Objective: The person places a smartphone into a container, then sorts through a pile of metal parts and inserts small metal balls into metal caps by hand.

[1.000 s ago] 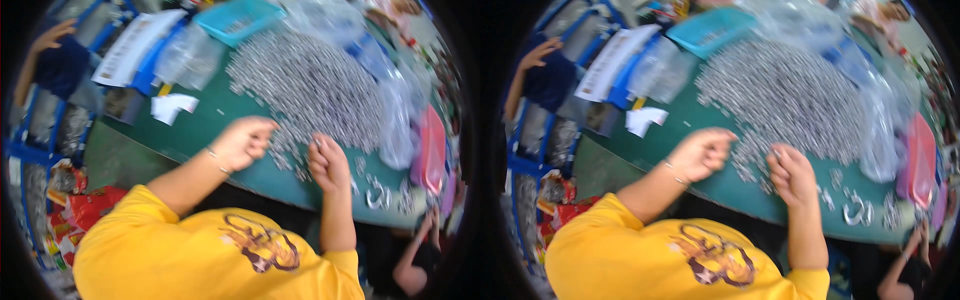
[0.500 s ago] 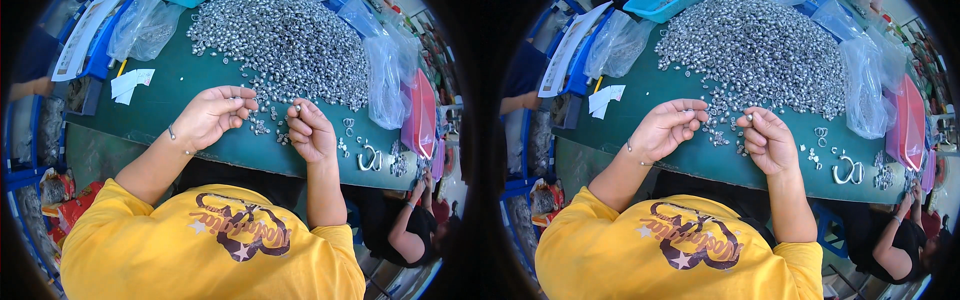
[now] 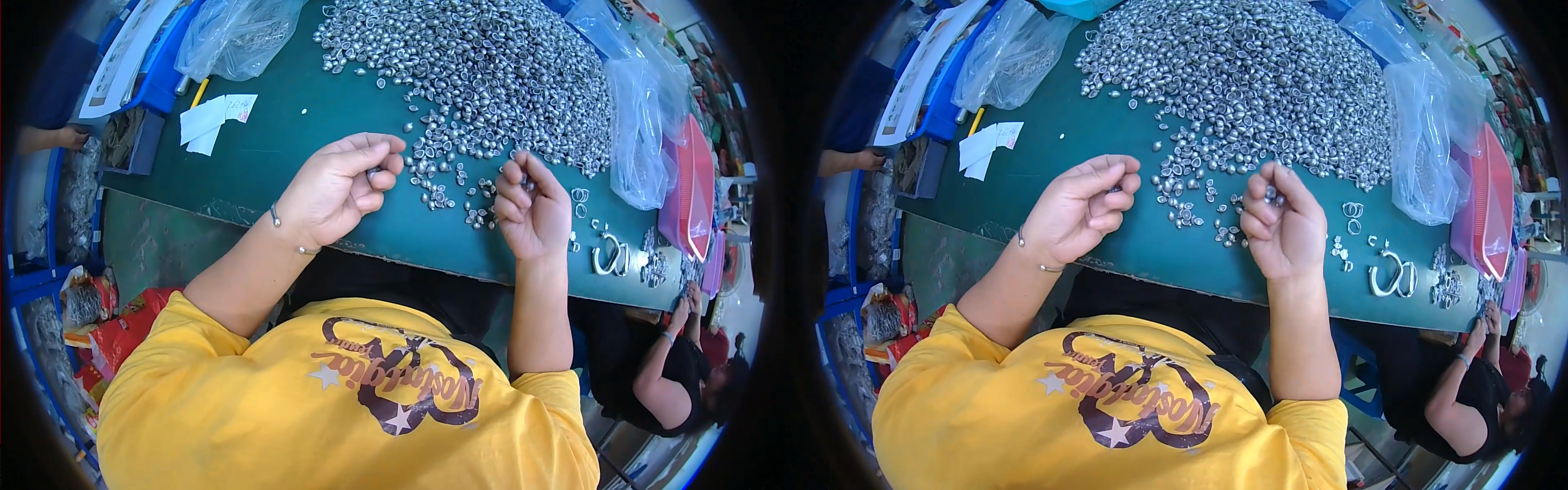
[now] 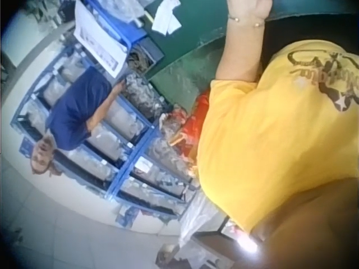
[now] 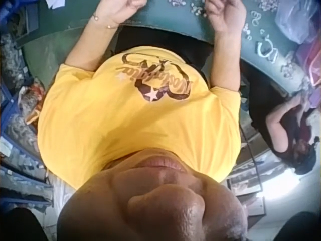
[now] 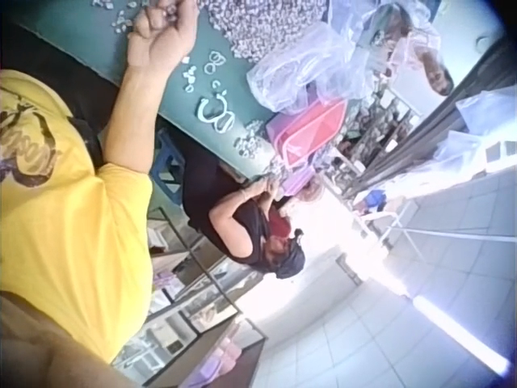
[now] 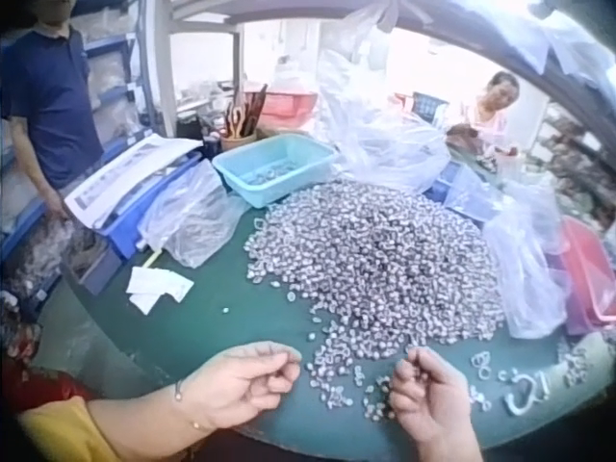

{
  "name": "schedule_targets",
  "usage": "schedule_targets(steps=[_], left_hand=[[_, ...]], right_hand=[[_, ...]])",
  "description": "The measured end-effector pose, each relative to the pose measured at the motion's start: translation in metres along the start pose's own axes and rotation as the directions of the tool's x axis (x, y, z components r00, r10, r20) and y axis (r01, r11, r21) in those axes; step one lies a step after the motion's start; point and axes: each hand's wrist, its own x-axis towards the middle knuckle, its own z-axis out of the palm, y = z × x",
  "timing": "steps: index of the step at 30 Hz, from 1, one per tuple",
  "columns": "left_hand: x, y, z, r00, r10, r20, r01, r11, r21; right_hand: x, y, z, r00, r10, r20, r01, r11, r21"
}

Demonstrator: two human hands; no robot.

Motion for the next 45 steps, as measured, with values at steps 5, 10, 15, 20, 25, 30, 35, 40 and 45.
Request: schedule_targets(steps=[5,10,15,20,25,30,35,40,45], left_hand=[[-0.005,-0.008,0.013,0.994,-0.103,-0.035,0.101,0.994,-0.041],[-0.008,-0.007,0.023,0.968,-0.047,-0.248,0.0,0.982,-0.187],[-0.009,0.02,0.002,0.977,0.058,-0.205,-0.032,0.992,0.125],[0.038,0.037,0.001,0.812,0.481,0.331,-0.299,-0.145,0.943],[0.063,0.027,0.003,0.898,0.324,0.299,-0.126,-0.461,0.879],[0.062,0.025,-0.009,0.837,0.421,0.35,-0.151,-0.438,0.886],[0.045,0.024,-0.004,0.862,0.385,0.33,-0.158,-0.413,0.897],[0.027,0.021,-0.007,0.89,0.354,0.287,-0.173,-0.319,0.932],[0.028,0.019,-0.012,0.851,0.396,0.345,-0.202,-0.359,0.911]], right_hand=[[0.018,0.059,0.048,0.917,-0.395,0.053,0.352,0.738,-0.576],[0.013,0.081,0.06,0.881,-0.275,0.385,0.465,0.353,-0.812],[0.024,0.034,0.037,0.712,-0.281,0.644,0.442,-0.532,-0.722],[0.025,0.034,0.022,0.758,-0.159,0.632,0.417,-0.627,-0.657],[0.02,0.023,0.021,0.808,-0.183,0.559,0.362,-0.596,-0.717],[0.024,0.018,0.026,0.825,-0.21,0.524,0.323,-0.585,-0.744],[0.038,0.023,0.024,0.819,-0.196,0.539,0.294,-0.663,-0.688],[0.042,0.021,0.026,0.81,-0.128,0.572,0.316,-0.727,-0.61],[0.038,0.016,0.028,0.844,-0.235,0.482,0.324,-0.494,-0.807]])
